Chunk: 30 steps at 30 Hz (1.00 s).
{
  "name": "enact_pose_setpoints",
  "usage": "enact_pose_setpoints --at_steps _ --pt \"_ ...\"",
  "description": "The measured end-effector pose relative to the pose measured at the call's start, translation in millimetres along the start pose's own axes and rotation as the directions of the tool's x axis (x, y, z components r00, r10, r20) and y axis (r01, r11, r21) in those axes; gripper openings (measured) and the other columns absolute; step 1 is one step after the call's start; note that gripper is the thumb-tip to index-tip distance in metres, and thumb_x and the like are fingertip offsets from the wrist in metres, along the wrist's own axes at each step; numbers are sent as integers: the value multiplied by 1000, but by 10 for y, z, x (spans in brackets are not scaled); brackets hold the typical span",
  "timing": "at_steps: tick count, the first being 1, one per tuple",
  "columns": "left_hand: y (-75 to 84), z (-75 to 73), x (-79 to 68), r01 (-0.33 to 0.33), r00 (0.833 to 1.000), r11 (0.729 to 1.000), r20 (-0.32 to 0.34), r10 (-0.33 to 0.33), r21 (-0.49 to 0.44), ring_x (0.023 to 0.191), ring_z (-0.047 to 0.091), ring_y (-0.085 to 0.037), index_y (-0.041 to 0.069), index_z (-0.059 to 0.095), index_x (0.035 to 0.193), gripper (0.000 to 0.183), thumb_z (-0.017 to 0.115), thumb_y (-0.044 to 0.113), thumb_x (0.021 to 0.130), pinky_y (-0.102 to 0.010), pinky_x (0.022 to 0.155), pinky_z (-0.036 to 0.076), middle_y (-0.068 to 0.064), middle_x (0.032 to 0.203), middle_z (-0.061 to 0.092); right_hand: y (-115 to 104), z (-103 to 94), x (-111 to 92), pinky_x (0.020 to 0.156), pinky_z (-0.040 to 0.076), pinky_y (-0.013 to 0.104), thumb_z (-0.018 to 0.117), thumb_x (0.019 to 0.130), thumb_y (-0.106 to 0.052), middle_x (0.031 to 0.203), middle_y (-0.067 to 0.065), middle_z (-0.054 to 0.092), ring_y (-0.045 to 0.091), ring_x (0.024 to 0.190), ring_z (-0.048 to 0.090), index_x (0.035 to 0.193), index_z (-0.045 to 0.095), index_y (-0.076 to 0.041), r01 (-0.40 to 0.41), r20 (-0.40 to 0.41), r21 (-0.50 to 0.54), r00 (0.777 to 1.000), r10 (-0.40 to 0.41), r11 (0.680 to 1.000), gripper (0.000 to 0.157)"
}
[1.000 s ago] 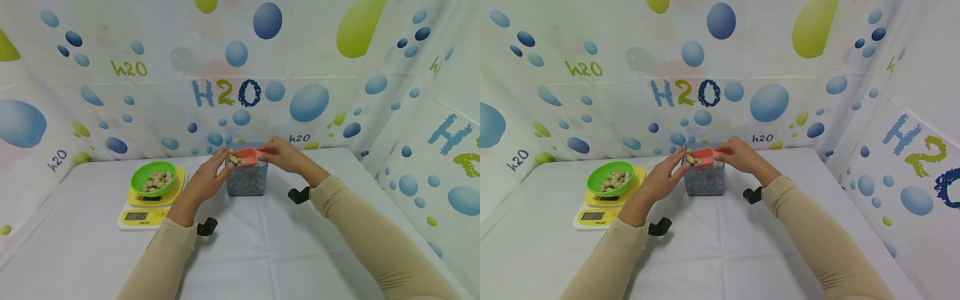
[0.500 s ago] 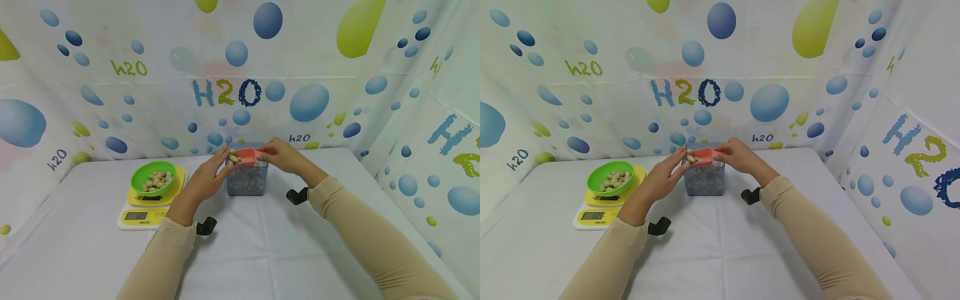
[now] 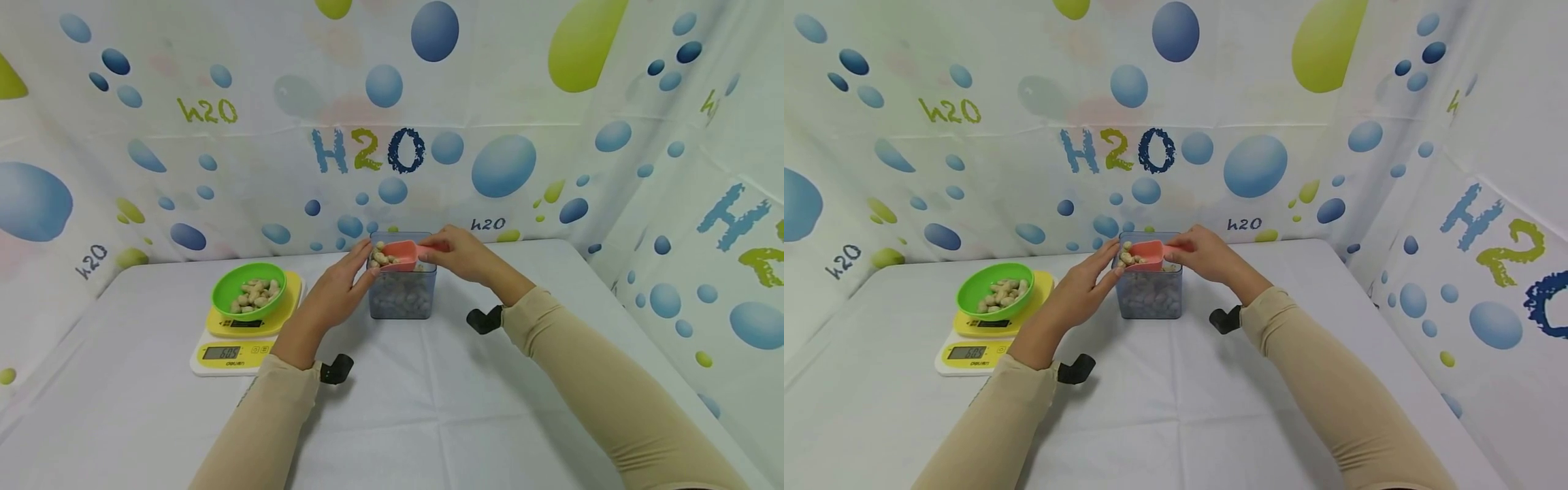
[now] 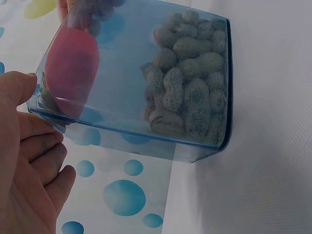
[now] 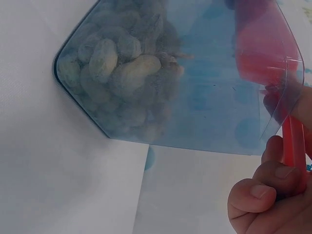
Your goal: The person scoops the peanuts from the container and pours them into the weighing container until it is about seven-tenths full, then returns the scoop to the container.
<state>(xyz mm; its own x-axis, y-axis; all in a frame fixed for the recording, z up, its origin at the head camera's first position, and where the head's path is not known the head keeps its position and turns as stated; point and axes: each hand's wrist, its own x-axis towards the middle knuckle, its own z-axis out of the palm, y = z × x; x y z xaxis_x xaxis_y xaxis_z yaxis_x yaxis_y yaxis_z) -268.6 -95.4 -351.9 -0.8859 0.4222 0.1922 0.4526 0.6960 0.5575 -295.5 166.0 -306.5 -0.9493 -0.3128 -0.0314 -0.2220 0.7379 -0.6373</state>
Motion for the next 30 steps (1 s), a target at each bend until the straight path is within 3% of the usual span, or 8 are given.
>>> enact_pose_setpoints --at_steps 12,30 --pt "22 -25 -3 40 999 999 17 -39 -27 152 17 -23 20 18 159 64 39 47 104 -52 120 24 5 166 13 46 -43 -8 85 48 39 62 95 -43 109 7 54 26 103 50 133 64 -18 21 -3 2 1000 -21 1000 45" --pt "40 -50 -5 42 999 998 4 -42 -52 152 17 -23 20 17 159 64 39 46 104 -52 121 22 4 166 14 28 -119 -43 87 48 41 62 96 -42 113 8 55 26 106 49 134 63 -16 42 -25 17 999 -42 999 46"
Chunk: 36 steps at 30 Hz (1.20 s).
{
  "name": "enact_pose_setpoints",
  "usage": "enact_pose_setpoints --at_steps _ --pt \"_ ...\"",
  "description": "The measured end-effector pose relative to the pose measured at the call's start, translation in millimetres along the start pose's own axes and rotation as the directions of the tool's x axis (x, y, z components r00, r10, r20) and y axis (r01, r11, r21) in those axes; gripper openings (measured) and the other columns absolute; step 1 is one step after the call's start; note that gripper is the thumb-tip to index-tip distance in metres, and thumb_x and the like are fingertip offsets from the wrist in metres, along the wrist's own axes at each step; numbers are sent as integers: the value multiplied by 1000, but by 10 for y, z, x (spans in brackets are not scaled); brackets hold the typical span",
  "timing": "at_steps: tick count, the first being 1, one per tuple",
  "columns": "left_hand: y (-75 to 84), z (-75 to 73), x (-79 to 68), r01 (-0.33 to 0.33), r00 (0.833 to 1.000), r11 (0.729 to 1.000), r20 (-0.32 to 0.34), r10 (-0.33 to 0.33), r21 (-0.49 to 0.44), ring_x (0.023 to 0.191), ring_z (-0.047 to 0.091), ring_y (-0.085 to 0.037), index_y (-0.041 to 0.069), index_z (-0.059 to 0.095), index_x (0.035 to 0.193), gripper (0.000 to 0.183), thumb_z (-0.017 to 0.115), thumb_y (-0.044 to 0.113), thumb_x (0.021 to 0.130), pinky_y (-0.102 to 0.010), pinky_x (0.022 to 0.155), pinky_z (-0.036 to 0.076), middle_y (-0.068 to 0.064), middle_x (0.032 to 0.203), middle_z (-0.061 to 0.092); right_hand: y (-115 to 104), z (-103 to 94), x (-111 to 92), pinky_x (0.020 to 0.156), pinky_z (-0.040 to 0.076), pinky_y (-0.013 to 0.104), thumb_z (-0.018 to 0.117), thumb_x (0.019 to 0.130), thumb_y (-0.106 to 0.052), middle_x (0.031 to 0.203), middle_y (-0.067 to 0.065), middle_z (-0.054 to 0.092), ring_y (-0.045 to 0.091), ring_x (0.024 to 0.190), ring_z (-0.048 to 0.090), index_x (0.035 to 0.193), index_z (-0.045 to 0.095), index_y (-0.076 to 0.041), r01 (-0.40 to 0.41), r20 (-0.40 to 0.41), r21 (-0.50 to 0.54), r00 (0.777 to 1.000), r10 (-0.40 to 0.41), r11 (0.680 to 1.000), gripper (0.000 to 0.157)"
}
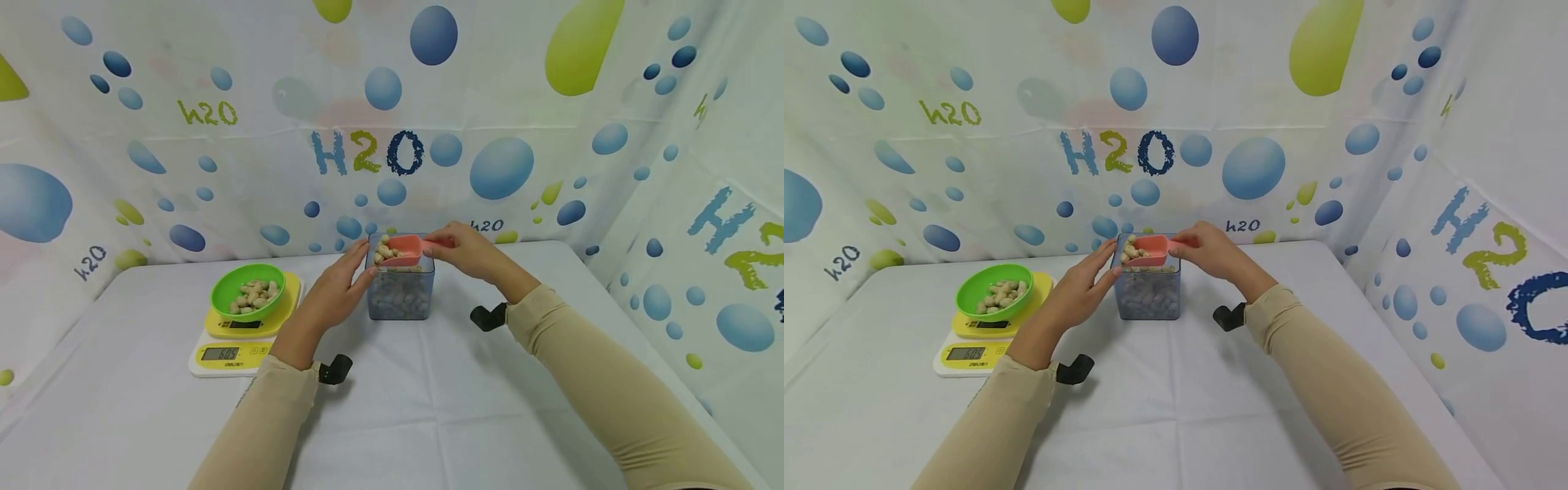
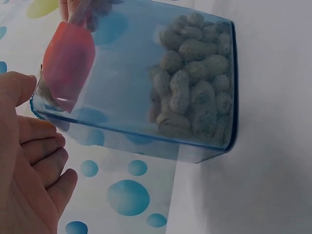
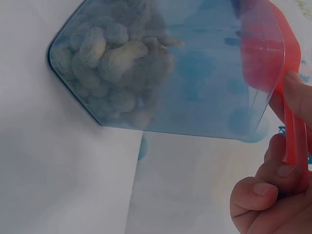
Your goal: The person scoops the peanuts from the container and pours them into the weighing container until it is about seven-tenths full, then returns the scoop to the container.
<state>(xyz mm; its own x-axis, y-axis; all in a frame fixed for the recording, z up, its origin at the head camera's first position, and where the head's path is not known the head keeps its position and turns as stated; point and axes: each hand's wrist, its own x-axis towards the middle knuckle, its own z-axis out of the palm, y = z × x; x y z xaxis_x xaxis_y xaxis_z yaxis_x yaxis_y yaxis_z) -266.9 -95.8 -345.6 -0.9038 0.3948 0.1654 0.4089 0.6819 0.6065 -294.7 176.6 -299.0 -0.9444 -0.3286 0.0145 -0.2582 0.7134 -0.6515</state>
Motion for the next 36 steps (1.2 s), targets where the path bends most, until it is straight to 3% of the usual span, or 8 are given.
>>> enact_pose_setpoints --at_steps 9,18,27,31,36 --pt "-51 -244 -118 1 999 999 -52 2 49 152 17 -27 19 16 159 65 36 48 105 -53 121 21 -2 166 14 -128 -76 113 88 48 43 61 96 -42 114 8 54 26 108 49 134 62 -15 42 -19 -11 999 -42 999 47" --pt "-236 -619 -421 65 992 992 -111 -53 108 153 13 -28 19 13 160 68 37 49 104 -55 121 18 -1 166 10 -451 4 307 86 49 39 63 96 -40 110 6 56 23 106 49 132 65 -18 115 -38 9 993 -114 993 42" --pt "-579 -1000 -894 181 978 969 -137 -159 167 152 11 -36 22 7 160 71 37 52 103 -65 116 17 -2 167 4 -879 412 432 87 52 36 63 95 -38 115 2 57 20 107 50 133 64 -18 179 -7 44 984 -179 983 42" --pt "-796 -1065 -1035 232 969 952 -136 -207 201 151 11 -40 17 5 160 77 40 54 102 -66 115 17 -7 167 3 -1090 631 449 85 54 34 64 95 -39 113 1 57 18 107 50 133 64 -19 192 2 25 981 -192 981 43" --pt "-1033 -1066 -1135 292 956 931 -89 -279 218 148 14 -47 10 4 159 86 43 58 98 -69 113 18 -13 166 2 -1277 938 482 82 53 31 63 96 -39 111 2 55 18 106 49 131 65 -19 194 -2 7 981 -194 981 41"
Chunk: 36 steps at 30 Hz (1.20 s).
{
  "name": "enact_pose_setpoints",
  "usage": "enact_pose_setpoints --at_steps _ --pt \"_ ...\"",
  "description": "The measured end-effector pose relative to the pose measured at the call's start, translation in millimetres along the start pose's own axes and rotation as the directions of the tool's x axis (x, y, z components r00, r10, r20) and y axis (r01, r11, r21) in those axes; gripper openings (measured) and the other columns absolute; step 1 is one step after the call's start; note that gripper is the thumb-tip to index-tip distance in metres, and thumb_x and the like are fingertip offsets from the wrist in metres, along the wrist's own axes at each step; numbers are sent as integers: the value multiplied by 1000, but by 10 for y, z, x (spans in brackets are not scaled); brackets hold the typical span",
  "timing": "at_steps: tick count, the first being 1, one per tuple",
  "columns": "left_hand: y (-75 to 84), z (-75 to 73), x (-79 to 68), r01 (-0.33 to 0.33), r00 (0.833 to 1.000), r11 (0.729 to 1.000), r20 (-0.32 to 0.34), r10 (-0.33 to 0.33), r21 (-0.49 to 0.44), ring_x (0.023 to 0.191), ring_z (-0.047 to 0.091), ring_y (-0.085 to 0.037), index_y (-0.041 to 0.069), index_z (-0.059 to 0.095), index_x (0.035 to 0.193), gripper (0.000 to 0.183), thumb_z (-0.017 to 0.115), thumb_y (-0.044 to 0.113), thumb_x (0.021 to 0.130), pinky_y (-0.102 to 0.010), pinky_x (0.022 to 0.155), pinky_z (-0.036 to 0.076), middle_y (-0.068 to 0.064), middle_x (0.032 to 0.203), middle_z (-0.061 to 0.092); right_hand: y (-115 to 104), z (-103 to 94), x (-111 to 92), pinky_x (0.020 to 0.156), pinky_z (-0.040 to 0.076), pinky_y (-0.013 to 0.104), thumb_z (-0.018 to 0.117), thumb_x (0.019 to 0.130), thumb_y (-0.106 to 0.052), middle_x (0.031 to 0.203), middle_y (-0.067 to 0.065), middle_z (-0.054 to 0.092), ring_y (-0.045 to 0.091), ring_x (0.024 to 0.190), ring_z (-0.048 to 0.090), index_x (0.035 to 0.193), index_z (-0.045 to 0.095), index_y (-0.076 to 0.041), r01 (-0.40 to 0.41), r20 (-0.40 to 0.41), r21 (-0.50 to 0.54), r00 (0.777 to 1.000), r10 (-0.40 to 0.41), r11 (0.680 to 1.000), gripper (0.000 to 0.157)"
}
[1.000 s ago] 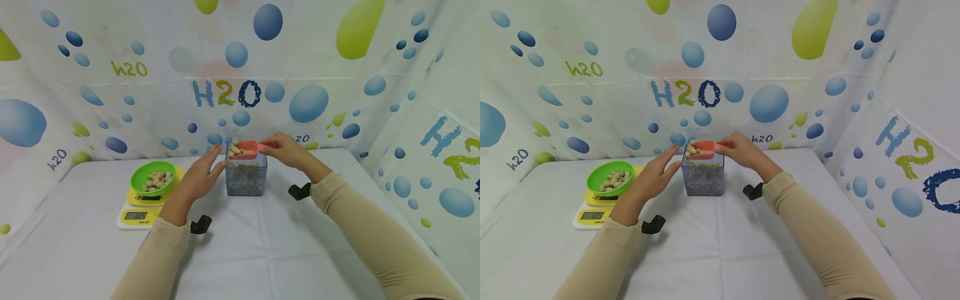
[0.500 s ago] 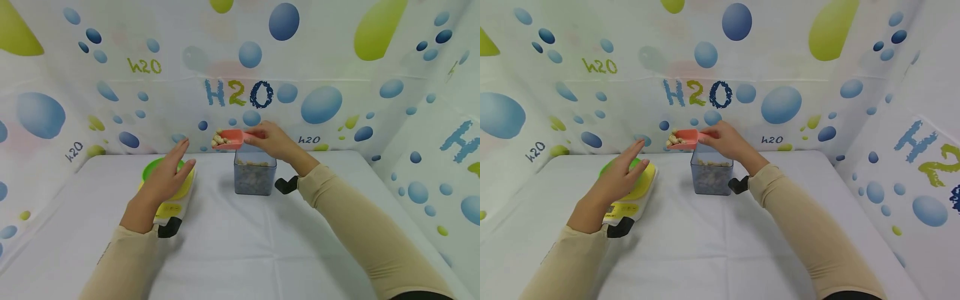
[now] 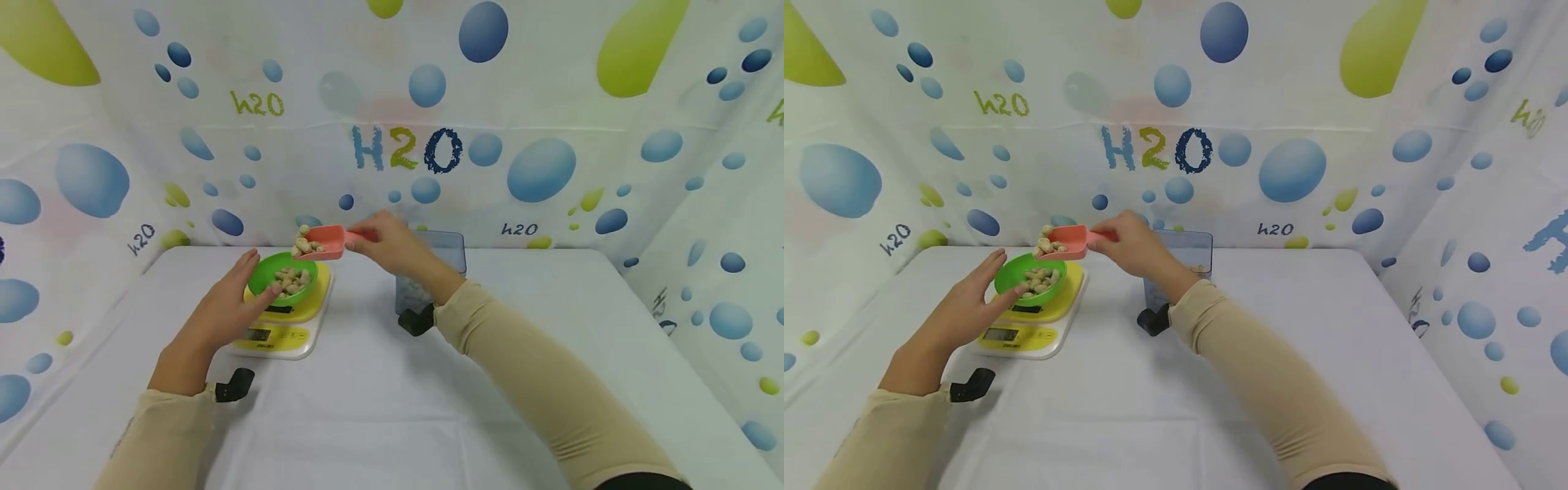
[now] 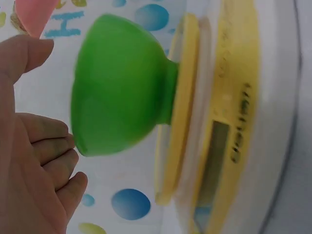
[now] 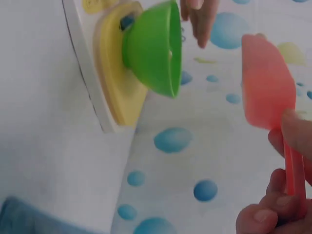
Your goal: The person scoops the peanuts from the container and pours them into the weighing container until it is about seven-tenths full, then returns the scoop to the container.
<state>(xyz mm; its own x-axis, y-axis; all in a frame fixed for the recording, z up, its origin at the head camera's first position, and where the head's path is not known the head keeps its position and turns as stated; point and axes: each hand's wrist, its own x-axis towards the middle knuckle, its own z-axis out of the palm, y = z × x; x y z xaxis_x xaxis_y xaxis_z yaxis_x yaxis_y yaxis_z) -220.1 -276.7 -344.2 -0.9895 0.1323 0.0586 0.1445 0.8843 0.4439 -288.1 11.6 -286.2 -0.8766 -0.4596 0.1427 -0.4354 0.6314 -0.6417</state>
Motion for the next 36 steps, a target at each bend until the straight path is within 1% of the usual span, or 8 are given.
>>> enact_pose_setpoints --at_steps 8,13,16,21,24,30,32,36 --pt "-105 9 -72 67 996 998 66 -67 -7 147 15 -50 5 4 158 97 41 68 94 -69 113 19 -19 165 4 -215 407 -1 74 50 25 64 96 -35 107 2 51 17 94 50 130 66 -17 -27 -18 -12 999 27 1000 39" --pt "-121 7 -57 68 996 998 62 -67 -18 147 15 -49 5 5 158 98 43 68 93 -68 114 19 -19 165 6 -290 529 -19 66 48 22 62 96 -34 103 2 46 15 85 51 132 65 -18 18 -61 -151 998 -27 988 39" --pt "-130 15 -52 75 995 997 65 -73 -25 147 15 -48 6 5 159 99 43 69 93 -68 114 19 -19 165 6 -309 570 -30 64 47 18 62 96 -33 100 1 45 13 83 50 130 66 -19 84 -85 -284 990 -112 955 36" --pt "-142 19 -53 84 994 996 68 -82 -29 148 14 -48 6 5 159 100 44 70 92 -68 114 18 -19 165 6 -318 600 -42 58 43 17 62 97 -33 96 0 43 14 81 45 128 68 -24 157 -118 -446 966 -232 881 33" --pt "-123 34 -40 82 995 996 65 -81 -21 147 14 -48 5 5 158 98 44 68 93 -67 114 18 -20 165 6 -279 593 -43 53 40 19 60 99 -26 95 0 44 14 77 43 126 68 -25 202 -129 -543 939 -319 815 28" --pt "-97 56 -22 80 995 997 54 -78 -21 147 14 -48 4 6 158 98 44 67 93 -68 114 18 -20 164 6 -224 557 -54 55 44 20 56 99 -8 93 4 53 16 74 49 119 72 -19 276 -135 -772 809 -572 573 28" --pt "-91 61 -21 80 996 996 50 -79 -25 147 14 -48 4 6 158 98 44 67 93 -68 114 18 -20 164 6 -213 538 -67 54 45 21 55 99 -8 94 5 56 17 74 52 118 73 -18 269 -135 -812 777 -615 518 28" --pt "-83 77 -14 84 996 996 44 -83 -27 147 14 -48 4 5 158 99 45 67 93 -68 114 18 -21 164 6 -182 490 -92 55 45 21 58 98 -10 99 5 59 18 76 54 118 73 -19 254 -120 -836 779 -615 485 27"
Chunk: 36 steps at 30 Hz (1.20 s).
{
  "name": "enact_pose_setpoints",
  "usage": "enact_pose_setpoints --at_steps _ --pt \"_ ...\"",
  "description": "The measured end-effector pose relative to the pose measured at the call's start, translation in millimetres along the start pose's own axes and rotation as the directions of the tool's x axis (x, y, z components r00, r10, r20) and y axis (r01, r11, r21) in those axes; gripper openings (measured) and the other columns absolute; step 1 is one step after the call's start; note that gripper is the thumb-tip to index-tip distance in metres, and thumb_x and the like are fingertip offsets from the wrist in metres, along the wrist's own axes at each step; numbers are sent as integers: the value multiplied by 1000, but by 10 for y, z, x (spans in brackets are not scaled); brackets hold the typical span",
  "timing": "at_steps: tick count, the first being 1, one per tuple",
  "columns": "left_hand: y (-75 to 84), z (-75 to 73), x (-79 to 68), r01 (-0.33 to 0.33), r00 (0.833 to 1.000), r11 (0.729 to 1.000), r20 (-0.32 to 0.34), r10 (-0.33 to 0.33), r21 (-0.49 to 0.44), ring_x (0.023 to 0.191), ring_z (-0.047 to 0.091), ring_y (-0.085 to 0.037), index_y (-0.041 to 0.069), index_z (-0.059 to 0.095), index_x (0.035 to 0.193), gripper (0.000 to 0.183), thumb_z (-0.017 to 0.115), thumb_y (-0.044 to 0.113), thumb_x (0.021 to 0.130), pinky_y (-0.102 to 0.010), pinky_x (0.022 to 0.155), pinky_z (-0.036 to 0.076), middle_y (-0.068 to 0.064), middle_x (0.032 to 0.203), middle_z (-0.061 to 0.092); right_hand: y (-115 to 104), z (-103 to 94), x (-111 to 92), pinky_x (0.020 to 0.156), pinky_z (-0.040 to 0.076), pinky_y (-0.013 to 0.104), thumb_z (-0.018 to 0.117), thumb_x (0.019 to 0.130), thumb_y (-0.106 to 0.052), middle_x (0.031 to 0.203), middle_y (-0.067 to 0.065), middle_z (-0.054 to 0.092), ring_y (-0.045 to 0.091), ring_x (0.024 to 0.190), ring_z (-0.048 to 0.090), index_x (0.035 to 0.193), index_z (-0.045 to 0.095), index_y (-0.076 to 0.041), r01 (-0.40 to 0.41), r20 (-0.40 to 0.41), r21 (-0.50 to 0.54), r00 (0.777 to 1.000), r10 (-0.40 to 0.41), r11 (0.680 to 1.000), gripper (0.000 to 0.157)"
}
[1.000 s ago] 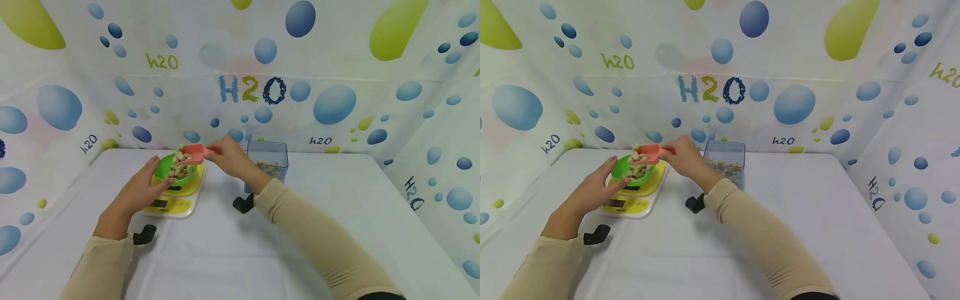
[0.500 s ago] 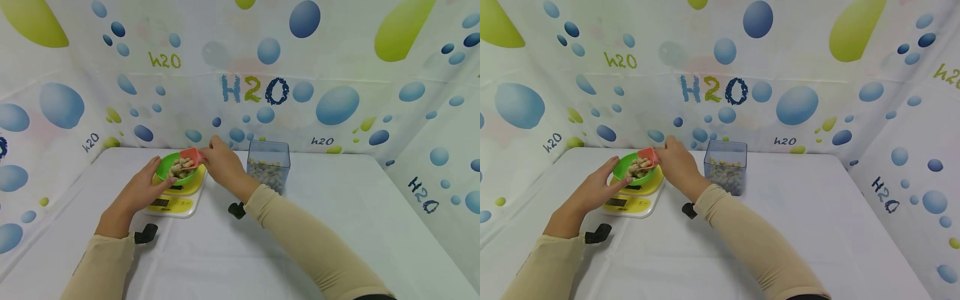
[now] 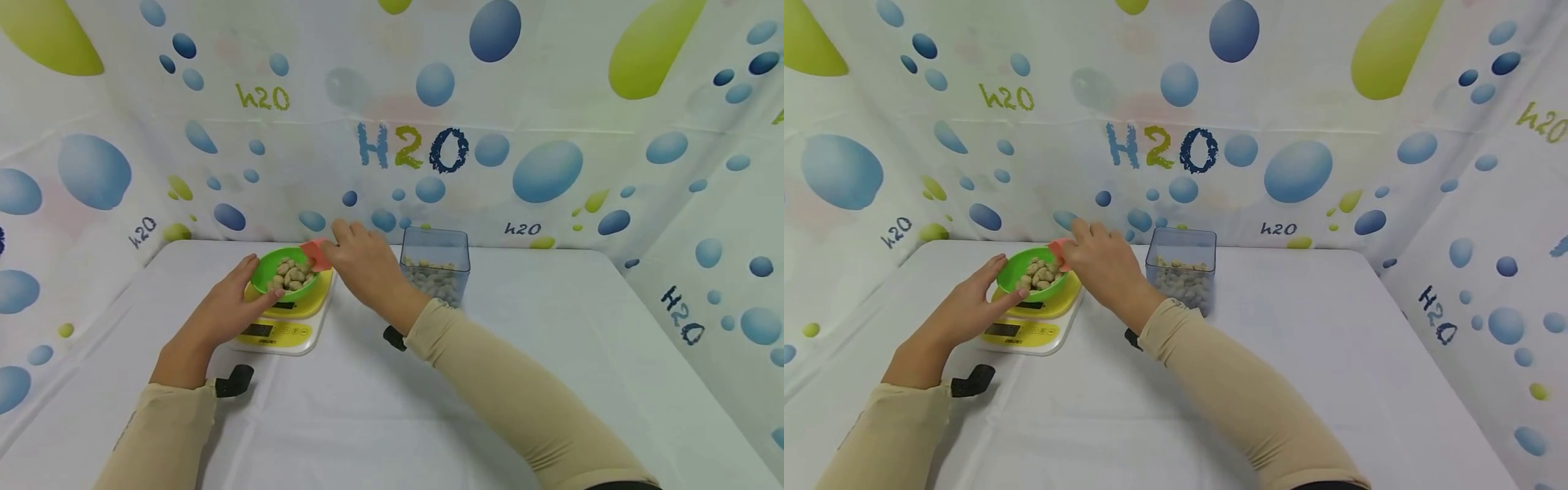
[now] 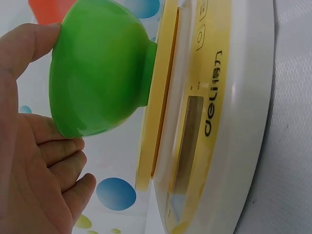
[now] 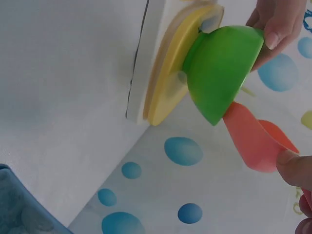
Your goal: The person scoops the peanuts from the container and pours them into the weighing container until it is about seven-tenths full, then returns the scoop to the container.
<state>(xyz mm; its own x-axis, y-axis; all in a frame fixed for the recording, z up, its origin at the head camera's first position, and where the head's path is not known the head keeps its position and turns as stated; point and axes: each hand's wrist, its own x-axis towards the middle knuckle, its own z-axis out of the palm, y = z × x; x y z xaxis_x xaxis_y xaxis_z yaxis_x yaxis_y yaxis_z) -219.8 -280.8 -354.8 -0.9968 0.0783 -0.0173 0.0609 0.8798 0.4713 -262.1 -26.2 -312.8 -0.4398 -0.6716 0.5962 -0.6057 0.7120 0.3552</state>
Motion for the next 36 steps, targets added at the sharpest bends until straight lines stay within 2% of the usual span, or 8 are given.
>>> enact_pose_setpoints --at_steps 5,9,13,16,20,27,30,36 --pt "1 -3 4 1 1000 1000 1 -1 6 147 14 -48 5 5 158 98 44 67 93 -68 114 18 -20 165 5 67 -24 -27 56 46 21 58 97 -8 97 6 60 18 74 55 118 73 -17 3 6 34 1000 -3 999 27" --pt "63 -18 5 -19 999 999 -38 20 33 148 13 -47 5 3 158 96 45 64 94 -68 114 19 -19 165 3 154 -67 -61 56 47 21 59 97 -8 95 6 60 18 72 55 118 73 -17 -19 -5 70 1000 20 997 26" --pt "210 -54 13 -78 991 996 -106 82 35 148 14 -46 9 3 159 92 47 59 96 -68 113 20 -14 166 2 286 -113 -109 58 46 21 65 96 -19 88 6 57 18 71 52 118 73 -16 -75 19 136 997 73 988 23" --pt "375 -73 34 -123 986 992 -115 124 15 149 15 -43 13 4 160 90 49 58 96 -69 112 21 -8 167 1 417 -166 -167 60 44 21 67 94 -27 87 6 53 17 73 49 120 72 -15 -156 81 243 987 140 957 29" --pt "628 -68 84 -155 984 988 -83 155 7 150 15 -40 17 4 160 91 46 64 95 -68 114 21 -2 167 -1 636 -271 -285 67 44 24 64 96 -32 94 5 49 18 83 48 127 68 -14 -322 227 378 941 250 868 37" --pt "1072 65 258 -224 973 974 -50 224 8 152 12 -32 17 7 160 90 42 68 94 -60 118 21 -1 167 3 1158 -503 -587 76 47 32 63 97 -32 105 7 51 21 92 50 132 64 -11 -578 428 478 811 399 662 41" --pt "1239 194 352 -267 963 964 -45 266 -7 152 14 -30 17 10 160 87 44 65 95 -59 118 23 0 167 6 1348 -555 -733 79 48 35 63 97 -32 107 9 53 23 95 51 132 63 -11 -621 460 478 779 426 621 41" --pt "1523 481 504 -332 943 942 -12 332 -42 152 16 -28 17 14 160 82 45 60 97 -55 119 24 0 167 8 1501 -533 -933 86 51 41 64 96 -28 114 11 56 26 101 53 125 63 -8 -650 514 444 748 419 616 35"
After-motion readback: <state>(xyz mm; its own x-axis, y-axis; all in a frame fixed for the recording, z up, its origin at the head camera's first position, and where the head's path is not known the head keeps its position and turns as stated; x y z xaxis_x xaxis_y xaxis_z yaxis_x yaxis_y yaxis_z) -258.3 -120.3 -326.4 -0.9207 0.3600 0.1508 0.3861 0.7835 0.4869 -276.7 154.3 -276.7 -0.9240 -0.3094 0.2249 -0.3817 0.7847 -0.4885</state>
